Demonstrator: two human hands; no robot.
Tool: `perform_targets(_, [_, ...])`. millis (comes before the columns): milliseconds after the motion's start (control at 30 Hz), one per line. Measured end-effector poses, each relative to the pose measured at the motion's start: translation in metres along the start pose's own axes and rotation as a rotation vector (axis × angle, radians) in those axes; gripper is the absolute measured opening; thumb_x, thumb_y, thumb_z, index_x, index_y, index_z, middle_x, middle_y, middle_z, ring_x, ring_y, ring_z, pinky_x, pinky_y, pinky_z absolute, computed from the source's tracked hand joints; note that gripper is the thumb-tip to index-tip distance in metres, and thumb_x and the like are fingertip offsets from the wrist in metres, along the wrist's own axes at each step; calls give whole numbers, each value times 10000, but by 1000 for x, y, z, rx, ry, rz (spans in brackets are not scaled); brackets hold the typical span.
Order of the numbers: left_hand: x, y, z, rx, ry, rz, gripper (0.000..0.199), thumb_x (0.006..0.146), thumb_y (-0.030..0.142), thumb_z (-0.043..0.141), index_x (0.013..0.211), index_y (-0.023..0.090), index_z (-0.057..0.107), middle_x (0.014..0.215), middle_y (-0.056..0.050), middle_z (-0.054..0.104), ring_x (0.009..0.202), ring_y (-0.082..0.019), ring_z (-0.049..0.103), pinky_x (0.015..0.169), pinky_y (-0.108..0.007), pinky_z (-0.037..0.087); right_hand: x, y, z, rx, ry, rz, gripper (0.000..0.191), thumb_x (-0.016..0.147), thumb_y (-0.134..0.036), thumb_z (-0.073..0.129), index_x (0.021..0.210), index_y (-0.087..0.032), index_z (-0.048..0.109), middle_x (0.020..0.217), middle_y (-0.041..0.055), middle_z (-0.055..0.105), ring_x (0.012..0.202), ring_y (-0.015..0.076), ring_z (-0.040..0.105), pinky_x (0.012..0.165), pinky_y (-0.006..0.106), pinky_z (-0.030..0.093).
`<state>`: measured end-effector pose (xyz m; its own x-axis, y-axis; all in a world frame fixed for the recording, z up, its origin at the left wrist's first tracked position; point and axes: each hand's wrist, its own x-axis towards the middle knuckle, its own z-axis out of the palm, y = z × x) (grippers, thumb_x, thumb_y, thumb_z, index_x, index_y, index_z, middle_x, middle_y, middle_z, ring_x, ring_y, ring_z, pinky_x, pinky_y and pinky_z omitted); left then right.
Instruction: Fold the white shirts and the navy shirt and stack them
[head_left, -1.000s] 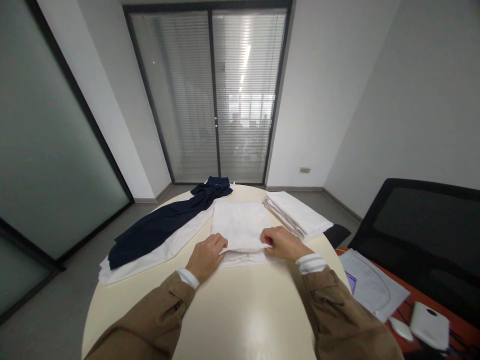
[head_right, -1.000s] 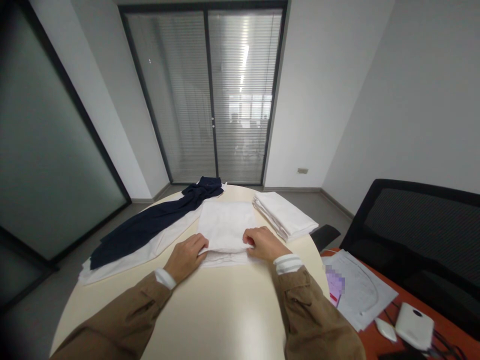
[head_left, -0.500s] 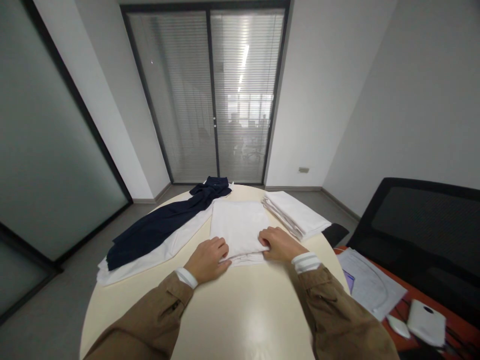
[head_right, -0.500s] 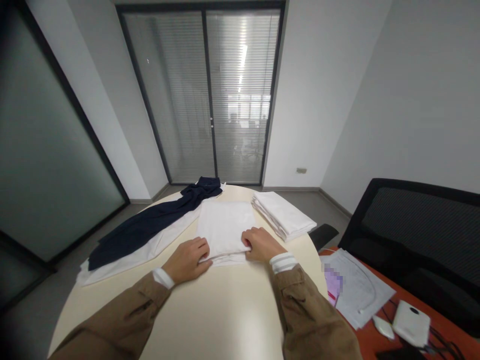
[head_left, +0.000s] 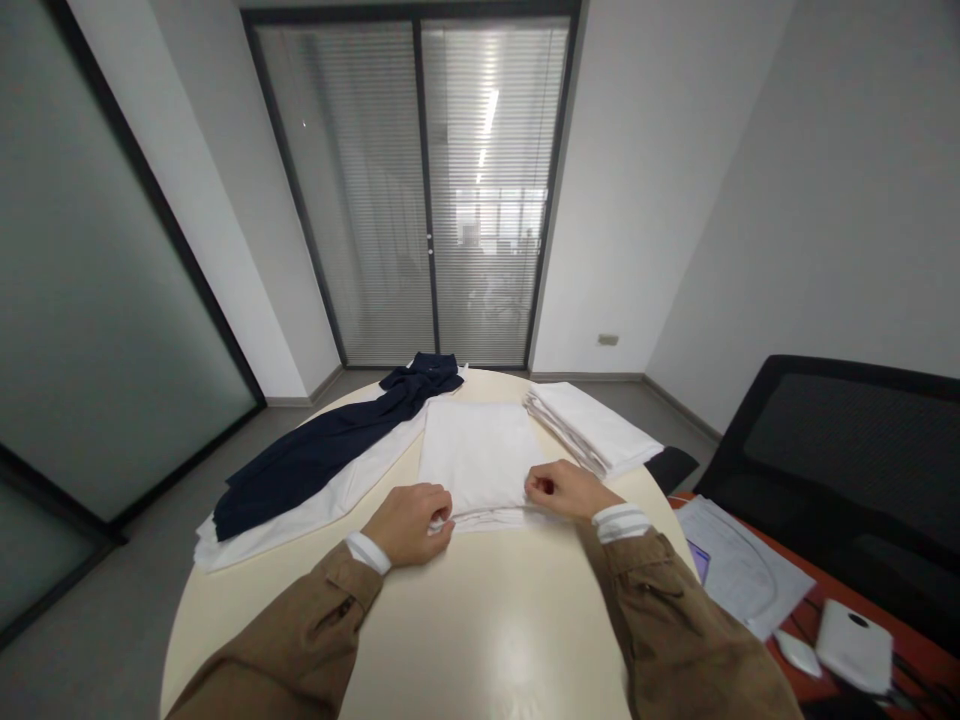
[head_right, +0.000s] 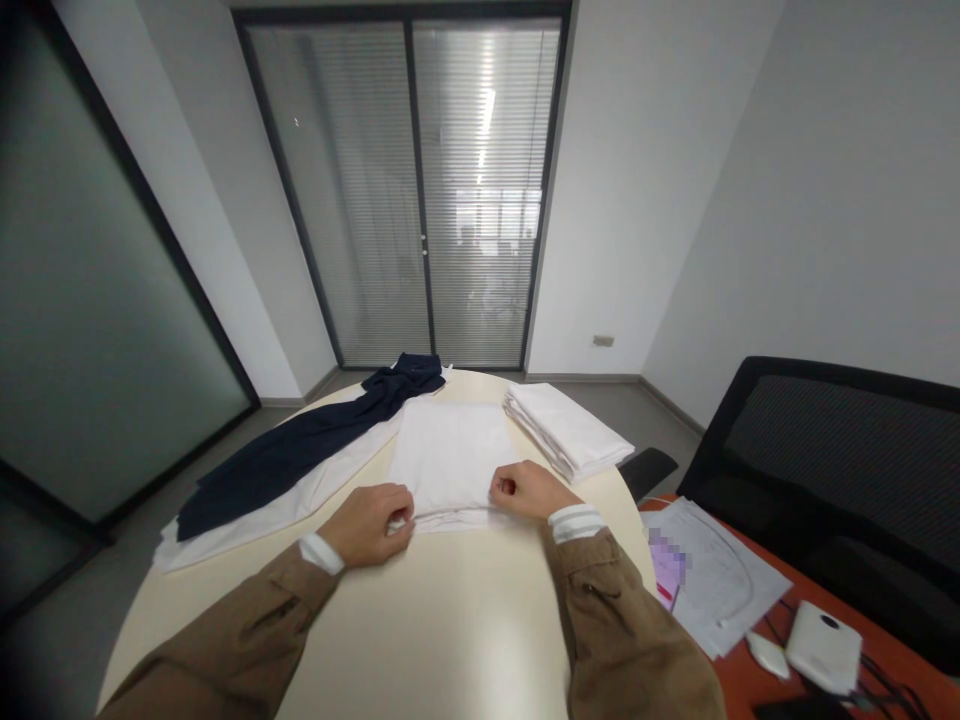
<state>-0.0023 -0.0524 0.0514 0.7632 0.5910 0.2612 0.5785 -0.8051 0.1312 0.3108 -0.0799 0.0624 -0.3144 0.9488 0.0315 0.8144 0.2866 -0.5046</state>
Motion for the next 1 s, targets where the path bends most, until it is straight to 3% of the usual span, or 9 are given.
perform_targets(200, [-2, -6, -3, -86, -70, -118, 136, 842, 321, 605, 941, 227, 591, 718, 39, 604, 660, -157, 573, 609, -286, 324, 2, -1, 1, -51, 135, 48, 242, 886, -332, 517, 858, -202, 719, 639, 7, 651, 584, 140, 540, 577, 258, 320])
perform_targets(267, [-1, -7, -3, -99, -102, -117, 137, 840, 317, 596, 946, 230, 594, 717, 40, 606, 667, -156, 577, 619, -282, 327, 2, -4, 2, -28, 115, 42, 256, 895, -398, 539, 916, -211, 711, 646, -2, 647, 590, 139, 548, 586, 257, 330])
perform_targets(367, [-2, -8, -6, -107, -114, -113, 141, 824, 300, 593, 948, 233, 593, 734, 37, 614, 692, -159, 582, 633, -280, 329, 0, -4, 0, -15, 77, 58, 345, 838, -542, 628, 951, -223, 693, 679, -3, 649, 627, 152, 570, 609, 260, 351])
perform_targets(533, [-7, -13, -9, -133, -117, -112, 180, 769, 310, 631, 920, 229, 576, 765, 31, 610, 700, -162, 567, 631, -275, 322, -3, 8, -4, -79, 135, 183, 528, 699, -678, 723, 977, -234, 662, 733, 9, 644, 664, 177, 564, 619, 278, 352])
perform_targets(667, [-10, -19, -9, -183, -135, -96, 211, 746, 282, 631, 940, 229, 564, 799, 30, 610, 715, -157, 565, 638, -265, 335, -1, 22, 1, 99, 88, 102, 567, 677, -585, 783, 1093, -243, 605, 719, -44, 577, 636, 141, 528, 626, 258, 373])
perform_targets(800, [-11, -22, -9, -210, -141, -96, 214, 736, 271, 632, 933, 225, 562, 805, 30, 609, 722, -154, 565, 647, -259, 347, 1, 31, 9, 266, 28, 46, 621, 669, -427, 812, 1196, -256, 532, 835, -54, 553, 634, 106, 482, 629, 240, 388])
perform_targets(1000, [-13, -22, -10, -211, -124, -89, 185, 734, 249, 629, 910, 222, 580, 786, 33, 610, 713, -148, 568, 648, -254, 355, -2, 30, 10, 385, -7, 42, 397, 748, -343, 713, 1087, -247, 531, 957, -22, 567, 709, 118, 491, 698, 257, 423])
